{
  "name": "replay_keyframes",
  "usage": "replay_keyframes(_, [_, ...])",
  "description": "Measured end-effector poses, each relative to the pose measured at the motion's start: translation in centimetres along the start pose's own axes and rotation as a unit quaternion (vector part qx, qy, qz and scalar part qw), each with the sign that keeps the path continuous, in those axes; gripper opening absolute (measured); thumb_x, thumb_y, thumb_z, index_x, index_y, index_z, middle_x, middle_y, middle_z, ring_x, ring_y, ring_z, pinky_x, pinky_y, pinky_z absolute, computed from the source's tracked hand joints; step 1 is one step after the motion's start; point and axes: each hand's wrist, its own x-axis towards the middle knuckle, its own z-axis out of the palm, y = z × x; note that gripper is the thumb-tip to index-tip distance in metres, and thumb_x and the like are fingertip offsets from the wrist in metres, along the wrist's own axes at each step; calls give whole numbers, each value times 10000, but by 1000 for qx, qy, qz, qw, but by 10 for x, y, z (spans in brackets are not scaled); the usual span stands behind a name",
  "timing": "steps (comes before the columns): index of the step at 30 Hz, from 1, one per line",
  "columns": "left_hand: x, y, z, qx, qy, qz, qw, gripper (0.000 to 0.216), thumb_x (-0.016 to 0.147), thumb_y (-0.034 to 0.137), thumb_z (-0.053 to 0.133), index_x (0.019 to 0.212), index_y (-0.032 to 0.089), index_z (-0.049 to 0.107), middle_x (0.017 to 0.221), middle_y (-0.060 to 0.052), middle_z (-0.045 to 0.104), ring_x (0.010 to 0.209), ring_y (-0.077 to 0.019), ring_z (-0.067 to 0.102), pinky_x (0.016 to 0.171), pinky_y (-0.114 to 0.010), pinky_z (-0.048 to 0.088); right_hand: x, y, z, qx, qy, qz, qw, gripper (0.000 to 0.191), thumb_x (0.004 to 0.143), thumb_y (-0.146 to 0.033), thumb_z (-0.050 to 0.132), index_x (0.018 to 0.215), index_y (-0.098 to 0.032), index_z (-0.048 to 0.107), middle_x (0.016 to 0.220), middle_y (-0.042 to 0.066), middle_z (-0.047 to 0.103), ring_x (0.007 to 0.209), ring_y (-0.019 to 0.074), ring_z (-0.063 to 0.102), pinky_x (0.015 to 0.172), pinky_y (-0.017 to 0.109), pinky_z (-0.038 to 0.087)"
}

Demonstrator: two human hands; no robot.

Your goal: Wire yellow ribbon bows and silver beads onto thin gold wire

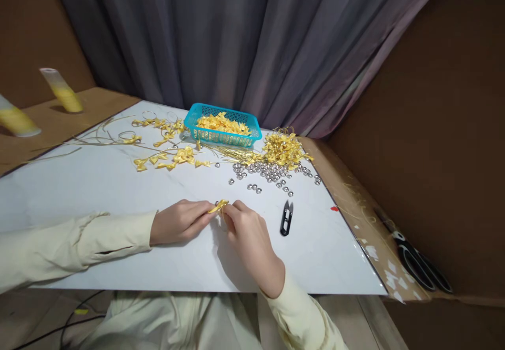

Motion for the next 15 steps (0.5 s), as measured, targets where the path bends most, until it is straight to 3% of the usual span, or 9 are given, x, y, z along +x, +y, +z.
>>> replay_keyframes(15, [-1, -1, 2, -5, -8, -6, 1000, 224, 930, 195, 280, 867, 146, 490, 665, -13, 594, 557, -112, 570, 530, -212, 435, -6, -8, 0, -165, -55, 29, 984, 172, 825, -67, 426, 807, -189, 546, 658, -12, 549, 487, 97, 389, 473, 237, 143])
